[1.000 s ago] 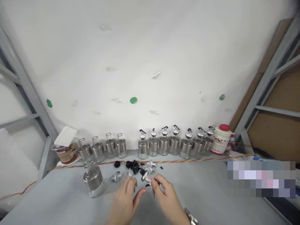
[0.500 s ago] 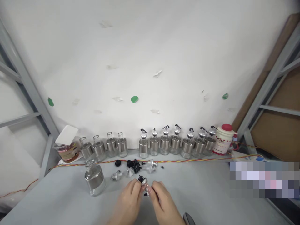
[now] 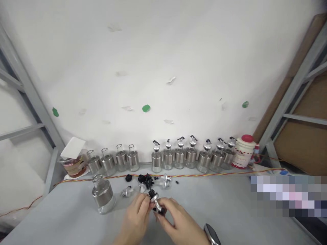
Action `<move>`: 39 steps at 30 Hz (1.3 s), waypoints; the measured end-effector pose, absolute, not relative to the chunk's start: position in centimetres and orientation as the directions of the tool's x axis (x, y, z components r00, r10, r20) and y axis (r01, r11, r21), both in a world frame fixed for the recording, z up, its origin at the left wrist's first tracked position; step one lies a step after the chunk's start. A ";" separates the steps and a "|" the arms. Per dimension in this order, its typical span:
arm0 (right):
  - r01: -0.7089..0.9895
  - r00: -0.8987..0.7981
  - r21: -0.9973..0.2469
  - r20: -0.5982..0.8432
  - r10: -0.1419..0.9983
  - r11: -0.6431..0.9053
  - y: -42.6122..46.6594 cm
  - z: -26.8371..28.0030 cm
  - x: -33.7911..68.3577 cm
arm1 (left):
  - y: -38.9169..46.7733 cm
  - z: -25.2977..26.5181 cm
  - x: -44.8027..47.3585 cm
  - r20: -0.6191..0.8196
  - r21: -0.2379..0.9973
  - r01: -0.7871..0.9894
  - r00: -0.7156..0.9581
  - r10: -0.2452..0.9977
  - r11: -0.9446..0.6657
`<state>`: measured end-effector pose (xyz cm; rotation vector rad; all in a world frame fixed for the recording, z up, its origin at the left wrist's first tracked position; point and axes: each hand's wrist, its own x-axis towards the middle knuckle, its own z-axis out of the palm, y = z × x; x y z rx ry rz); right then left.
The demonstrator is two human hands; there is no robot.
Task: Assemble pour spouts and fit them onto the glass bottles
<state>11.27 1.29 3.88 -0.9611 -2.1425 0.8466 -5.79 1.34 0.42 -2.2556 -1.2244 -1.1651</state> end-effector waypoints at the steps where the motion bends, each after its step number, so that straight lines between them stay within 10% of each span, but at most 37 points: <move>1: 0.399 -0.527 -0.765 0.260 0.809 0.505 1.3 3.7 11.2 | 1.4 0.3 -5.8 0.775 0.066 0.803 0.333 0.537 -0.593; 39: 0.683 -0.610 -0.018 0.536 0.584 0.730 1.6 0.5 10.0 | 0.6 0.3 -3.7 0.677 -0.076 0.923 0.325 0.661 -0.377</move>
